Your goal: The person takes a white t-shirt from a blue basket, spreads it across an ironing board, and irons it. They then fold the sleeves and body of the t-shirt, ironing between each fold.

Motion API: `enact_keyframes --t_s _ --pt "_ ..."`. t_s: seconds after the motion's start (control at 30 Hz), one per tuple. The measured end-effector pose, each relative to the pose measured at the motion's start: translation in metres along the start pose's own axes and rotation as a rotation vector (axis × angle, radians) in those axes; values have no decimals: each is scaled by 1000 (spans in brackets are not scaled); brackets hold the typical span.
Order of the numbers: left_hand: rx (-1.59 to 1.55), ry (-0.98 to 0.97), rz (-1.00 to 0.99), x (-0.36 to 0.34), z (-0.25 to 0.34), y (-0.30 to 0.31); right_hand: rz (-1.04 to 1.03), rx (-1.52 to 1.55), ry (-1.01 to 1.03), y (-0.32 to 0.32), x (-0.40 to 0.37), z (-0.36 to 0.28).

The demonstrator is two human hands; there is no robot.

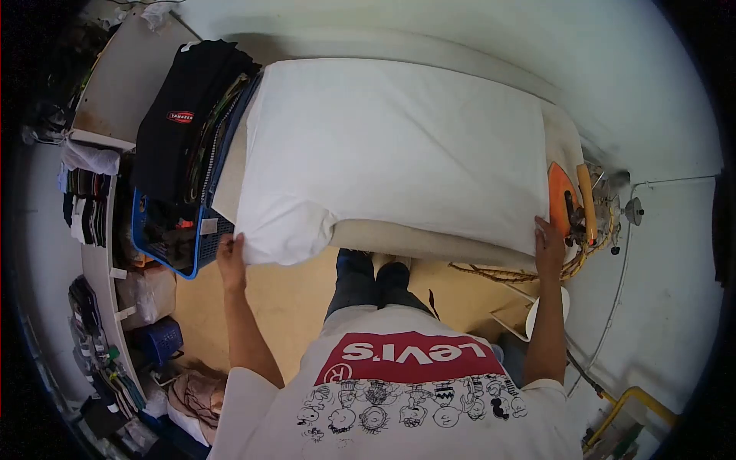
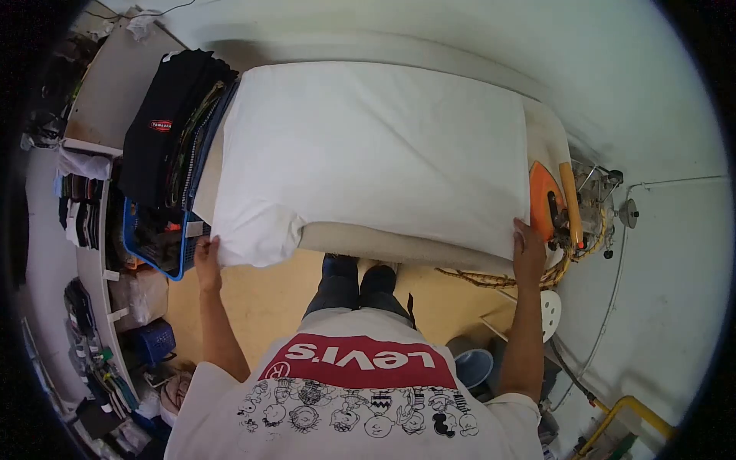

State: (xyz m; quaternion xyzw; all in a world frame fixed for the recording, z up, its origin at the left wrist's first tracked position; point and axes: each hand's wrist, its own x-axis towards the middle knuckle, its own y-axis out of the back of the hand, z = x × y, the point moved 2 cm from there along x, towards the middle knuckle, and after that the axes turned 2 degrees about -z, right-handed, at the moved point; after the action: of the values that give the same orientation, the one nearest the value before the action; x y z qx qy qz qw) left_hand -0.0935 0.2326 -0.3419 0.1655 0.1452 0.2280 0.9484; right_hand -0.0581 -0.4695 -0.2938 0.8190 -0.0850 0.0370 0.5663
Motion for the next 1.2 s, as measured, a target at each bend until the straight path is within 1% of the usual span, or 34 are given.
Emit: enact_keyframes --t_s 0.07,0.13,0.17,0.2,0.23,0.27,0.3,0.33,0.37,0.4,0.43,0.47,0.5,0.53,0.57,0.6,0.63,0.67,0.73,0.77,0.83,0.87,0.93,1.0,1.07,1.1,1.13,1.17,1.2 --pt "-88 -93 22 -8 6 21 -13 -42 10 5 -3 -1" --pt "-91 -85 59 -15 -3 26 -46 -61 -87 6 -14 -4" --pt "1 -49 43 -14 -16 28 -47 -61 -86 3 -19 -6" --pt "93 -11 29 -16 -16 27 -8 -70 -96 -1 -23 -9" --pt "94 -8 35 -17 -18 22 28 -78 -103 -3 -26 -10" --pt "257 -13 66 -18 -21 14 24 -75 -96 -1 -27 -11" --pt "421 -17 98 -15 -18 9 -19 -154 -90 3 -26 -11" --pt "419 -10 111 -6 -18 9 -60 -233 -78 7 -23 -10" --pt "432 -179 136 5 -14 7 41 -390 76 16 -20 -3" --pt "446 -342 164 15 -11 5 162 -253 49 32 -5 4" --pt "489 -397 188 28 -3 3 276 -111 24 54 13 1" --pt "535 -450 207 43 12 0 333 -307 90 84 37 -29" --pt "460 -424 187 56 27 -9 490 -659 240 93 49 -10" --pt "378 -403 170 73 44 -22 496 -652 264 93 63 24" --pt "374 -218 121 95 54 -30 280 -231 43 83 75 71" --pt "361 -31 68 119 58 -36 45 178 -172 71 84 98" --pt "307 63 14 150 51 -44 -5 369 -175 65 90 99" --pt "252 156 -48 175 41 -51 -14 356 -154 71 98 83" --pt "507 84 -12 194 68 -70 -180 418 -573 78 102 42" --pt "483 97 3 194 78 -74 -182 403 -546 78 107 20" --pt "561 -107 -76 191 90 -77 -71 404 -663 75 105 -20" --pt "551 -99 -75 190 88 -72 -72 393 -655 72 110 -43" --pt "293 -110 -64 189 84 -68 -100 616 -694 65 119 -102" --pt "311 -128 -75 179 89 -71 -185 598 -582 34 150 -186" --pt "319 -185 24 175 87 -73 -389 577 -334 -21 190 -230" --pt "316 -184 16 173 87 -73 -480 622 -235 -45 206 -262" --pt "273 -180 -2 171 89 -71 -442 452 -88 -72 223 -287" --pt "231 -175 -20 171 91 -69 -529 457 -149 -79 225 -339" --pt "231 -174 -30 171 92 -68 -482 290 80 -99 237 -369"
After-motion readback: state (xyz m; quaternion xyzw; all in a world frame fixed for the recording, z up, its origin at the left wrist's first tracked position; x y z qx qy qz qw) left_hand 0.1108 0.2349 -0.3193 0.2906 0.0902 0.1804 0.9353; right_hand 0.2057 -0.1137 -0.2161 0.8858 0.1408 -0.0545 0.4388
